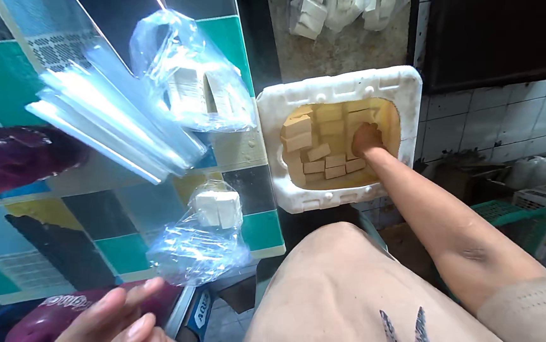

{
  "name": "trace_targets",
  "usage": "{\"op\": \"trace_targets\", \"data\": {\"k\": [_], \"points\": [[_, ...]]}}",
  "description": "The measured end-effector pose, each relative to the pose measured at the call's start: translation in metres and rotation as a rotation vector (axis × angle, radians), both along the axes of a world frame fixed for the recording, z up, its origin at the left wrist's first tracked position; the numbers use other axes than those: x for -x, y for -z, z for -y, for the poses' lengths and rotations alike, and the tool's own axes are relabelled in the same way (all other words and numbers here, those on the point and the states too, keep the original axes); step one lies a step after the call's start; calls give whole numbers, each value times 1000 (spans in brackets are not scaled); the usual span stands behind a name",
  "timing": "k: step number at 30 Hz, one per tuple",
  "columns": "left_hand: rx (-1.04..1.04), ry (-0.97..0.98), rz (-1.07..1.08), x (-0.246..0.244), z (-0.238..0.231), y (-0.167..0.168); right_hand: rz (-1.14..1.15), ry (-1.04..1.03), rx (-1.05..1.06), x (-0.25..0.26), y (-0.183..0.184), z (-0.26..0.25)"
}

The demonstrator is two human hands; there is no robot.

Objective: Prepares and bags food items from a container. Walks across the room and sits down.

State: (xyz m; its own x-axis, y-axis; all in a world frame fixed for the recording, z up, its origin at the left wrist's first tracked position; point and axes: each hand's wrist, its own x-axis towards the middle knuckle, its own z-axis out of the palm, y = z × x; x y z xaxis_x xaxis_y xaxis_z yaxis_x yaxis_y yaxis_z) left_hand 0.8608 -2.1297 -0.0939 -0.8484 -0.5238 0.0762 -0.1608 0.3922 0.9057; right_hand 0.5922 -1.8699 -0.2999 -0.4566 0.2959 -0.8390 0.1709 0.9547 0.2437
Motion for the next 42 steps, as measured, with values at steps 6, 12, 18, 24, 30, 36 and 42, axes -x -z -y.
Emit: {"op": "trace_targets", "data": {"k": [6, 12, 18, 24, 30, 36, 42], "points": [[-18, -2, 6, -18, 9, 3, -103, 513, 119, -11, 11, 4], [18, 11, 7, -28, 16, 5, -501, 1216, 262, -13, 13, 16], [-7, 27, -5, -30, 25, 5, -607, 1658, 417, -11, 38, 1], [2, 44, 5, -28, 27, 4, -557, 1516, 347, -6, 46, -6], [21, 69, -9, -20, 26, -1, -434, 1497, 418, -5, 39, -11], [-1, 105, -57, -9, 25, -7, -267, 1496, 500, -5, 13, -13], [35, 171, -80, -8, 28, -21, -98, 659, 244, -11, 23, -20]]}}
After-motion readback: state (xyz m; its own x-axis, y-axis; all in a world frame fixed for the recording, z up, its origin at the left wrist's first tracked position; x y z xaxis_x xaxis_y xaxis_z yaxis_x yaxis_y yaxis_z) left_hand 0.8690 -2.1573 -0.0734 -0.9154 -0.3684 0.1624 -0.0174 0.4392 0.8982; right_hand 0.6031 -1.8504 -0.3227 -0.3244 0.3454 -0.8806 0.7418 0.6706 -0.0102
